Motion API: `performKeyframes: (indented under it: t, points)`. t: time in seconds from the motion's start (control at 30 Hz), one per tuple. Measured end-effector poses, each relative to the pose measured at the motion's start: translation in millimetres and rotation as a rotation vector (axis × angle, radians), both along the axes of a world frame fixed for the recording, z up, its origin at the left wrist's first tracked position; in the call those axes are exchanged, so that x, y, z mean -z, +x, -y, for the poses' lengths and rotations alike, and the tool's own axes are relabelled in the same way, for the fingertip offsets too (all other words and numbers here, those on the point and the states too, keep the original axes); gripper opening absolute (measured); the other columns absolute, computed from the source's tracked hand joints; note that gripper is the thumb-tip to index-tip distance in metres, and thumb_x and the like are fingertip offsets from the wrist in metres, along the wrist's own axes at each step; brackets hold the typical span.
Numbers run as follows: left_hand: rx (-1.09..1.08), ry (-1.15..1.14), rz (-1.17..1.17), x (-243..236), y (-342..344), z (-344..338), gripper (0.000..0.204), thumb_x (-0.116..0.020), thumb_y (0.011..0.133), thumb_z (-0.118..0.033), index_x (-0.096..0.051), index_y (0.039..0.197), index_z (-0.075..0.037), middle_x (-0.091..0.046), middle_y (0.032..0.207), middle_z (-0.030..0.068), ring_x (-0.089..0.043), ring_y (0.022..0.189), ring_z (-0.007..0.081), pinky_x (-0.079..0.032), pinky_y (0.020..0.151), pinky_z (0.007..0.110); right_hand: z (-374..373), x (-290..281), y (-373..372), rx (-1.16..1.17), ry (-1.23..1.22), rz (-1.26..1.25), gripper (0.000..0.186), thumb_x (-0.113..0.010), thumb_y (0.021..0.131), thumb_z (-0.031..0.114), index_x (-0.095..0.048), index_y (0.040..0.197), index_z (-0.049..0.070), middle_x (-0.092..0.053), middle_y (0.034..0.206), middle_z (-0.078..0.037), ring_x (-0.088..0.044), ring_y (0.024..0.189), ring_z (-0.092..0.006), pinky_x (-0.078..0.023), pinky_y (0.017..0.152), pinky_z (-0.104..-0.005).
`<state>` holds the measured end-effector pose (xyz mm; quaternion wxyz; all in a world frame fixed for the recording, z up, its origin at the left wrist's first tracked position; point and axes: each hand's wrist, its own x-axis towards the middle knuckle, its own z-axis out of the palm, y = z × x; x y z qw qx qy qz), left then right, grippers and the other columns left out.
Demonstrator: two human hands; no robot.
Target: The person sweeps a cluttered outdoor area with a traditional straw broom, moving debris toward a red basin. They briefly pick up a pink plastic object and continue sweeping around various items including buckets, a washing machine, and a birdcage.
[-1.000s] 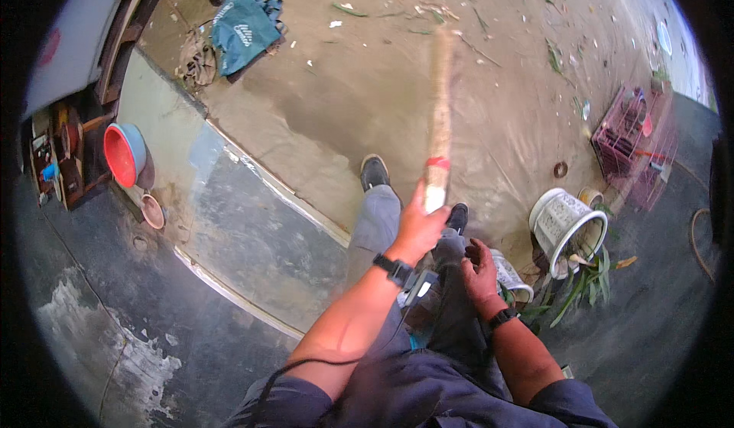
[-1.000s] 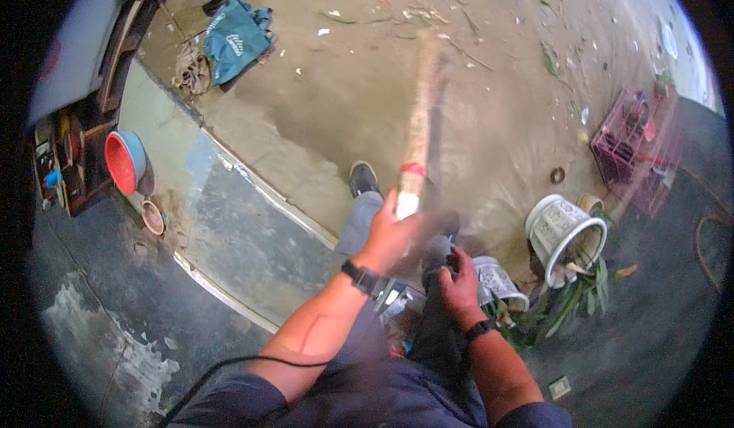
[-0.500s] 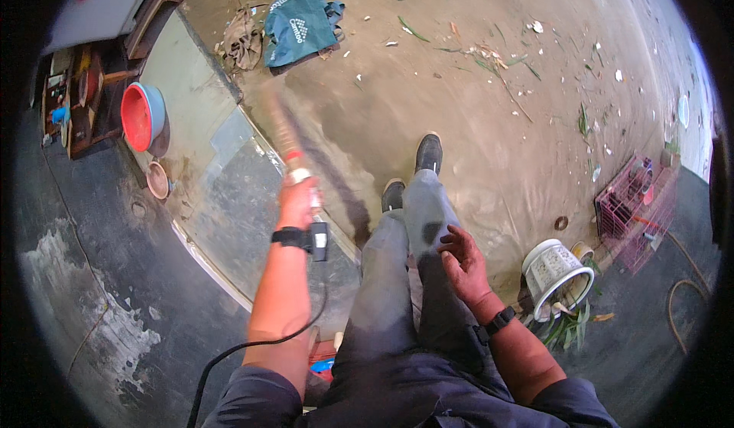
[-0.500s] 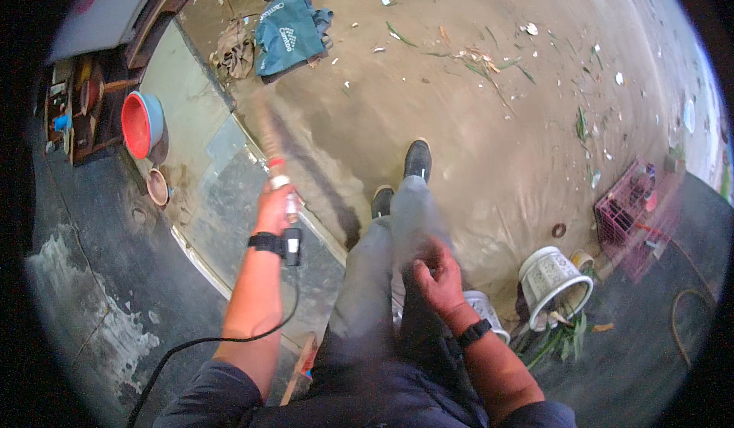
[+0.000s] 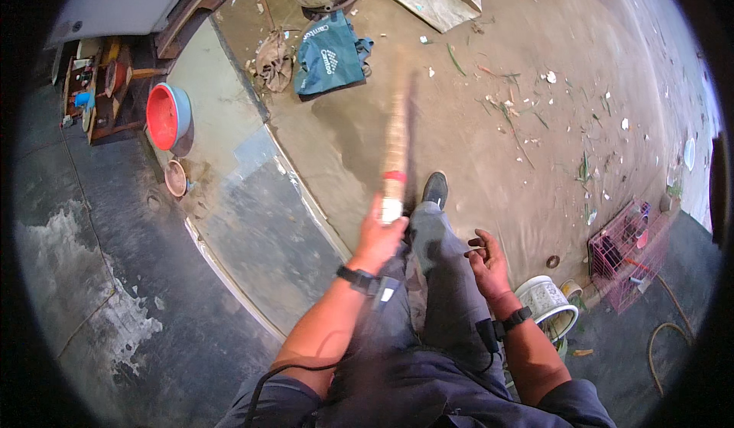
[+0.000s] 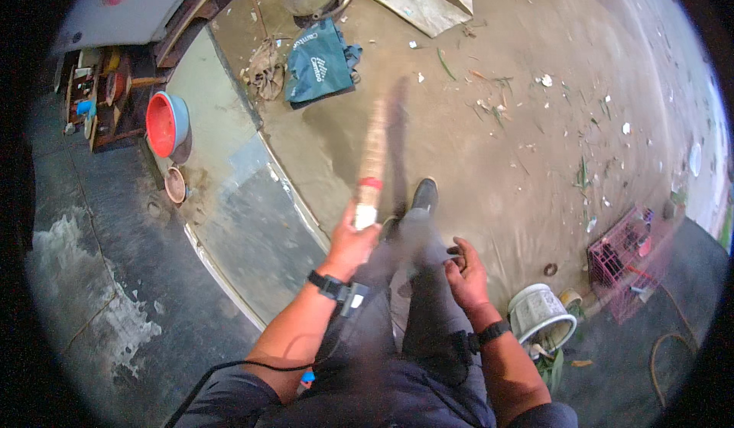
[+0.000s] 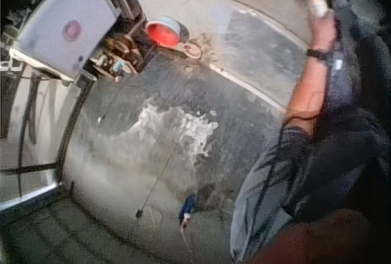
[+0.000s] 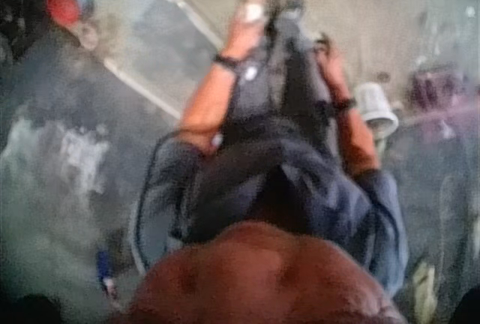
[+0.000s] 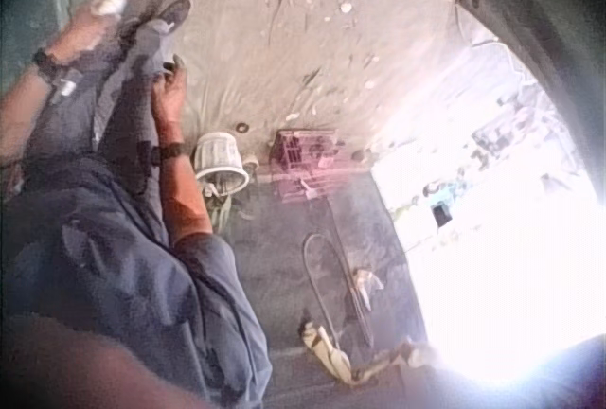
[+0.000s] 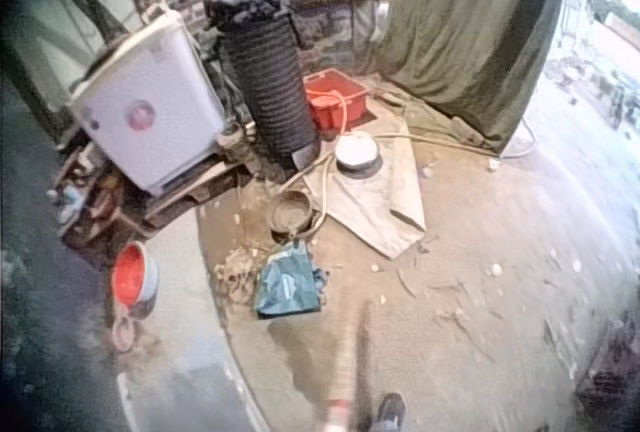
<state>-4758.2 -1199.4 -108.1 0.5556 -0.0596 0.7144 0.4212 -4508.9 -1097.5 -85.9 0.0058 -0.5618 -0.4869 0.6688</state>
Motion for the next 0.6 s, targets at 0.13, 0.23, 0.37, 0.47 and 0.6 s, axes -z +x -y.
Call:
performKeyframes:
  t: [0.13, 0.23, 0.37, 0.47, 0.6]
  points:
    - [-0.094, -0.183, -0.426, 14.1, -91.6, 47.9, 0.076, -0.065, 0.086, -0.002, -0.033, 0.154, -0.012, -0.062, 0.086, 0.0040, -0.059, 0.065, 0.0119, -0.051, 0.054, 0.029, -15.6, -1.5, -11.7, -0.060, 0.055, 0.051, 0.052, -0.058, 0.089, 0.003, -0.047, 0.140, 0.002, -0.064, 0.114, -0.012, -0.063, 0.088, -0.0128, -0.052, 0.080, -0.0272]
    - [-0.313, -0.202, -0.367, 16.8, -170.0, 71.8, 0.063, -0.063, 0.086, -0.002, -0.043, 0.144, -0.012, -0.061, 0.083, 0.0046, -0.058, 0.059, 0.0134, -0.049, 0.048, 0.030, -17.9, 3.8, -22.4, -0.086, 0.082, 0.064, 0.051, -0.058, 0.088, 0.003, -0.048, 0.139, 0.001, -0.065, 0.113, -0.012, -0.063, 0.086, -0.0125, -0.052, 0.080, -0.0273]
    - [-0.406, -0.215, -0.228, 41.3, -262.3, 59.8, 0.033, -0.062, 0.088, 0.000, -0.053, 0.118, -0.010, -0.061, 0.079, 0.0039, -0.057, 0.052, 0.0148, -0.048, 0.041, 0.031, -9.2, 11.7, -43.1, -0.094, 0.073, 0.122, 0.049, -0.058, 0.089, 0.003, -0.050, 0.137, 0.001, -0.065, 0.112, -0.011, -0.062, 0.086, -0.0125, -0.052, 0.080, -0.0279]
    - [-0.450, -0.131, 0.006, 74.9, -255.6, 24.6, 0.026, -0.065, 0.087, 0.000, -0.053, 0.109, -0.009, -0.060, 0.076, 0.0030, -0.058, 0.052, 0.0149, -0.049, 0.041, 0.031, -1.7, 20.9, -73.8, -0.045, 0.090, 0.142, 0.048, -0.059, 0.089, 0.004, -0.050, 0.137, 0.001, -0.065, 0.112, -0.010, -0.061, 0.089, -0.0126, -0.051, 0.081, -0.0280]
    - [0.028, 0.035, 0.274, 67.7, -165.5, -6.8, 0.041, -0.072, 0.081, -0.005, -0.056, 0.119, -0.009, -0.063, 0.084, 0.0049, -0.062, 0.062, 0.0171, -0.052, 0.054, 0.030, 14.3, 16.7, -129.4, -0.028, 0.024, 0.139, 0.047, -0.060, 0.090, 0.006, -0.051, 0.136, 0.001, -0.064, 0.112, -0.009, -0.060, 0.091, -0.0126, -0.050, 0.084, -0.0276]
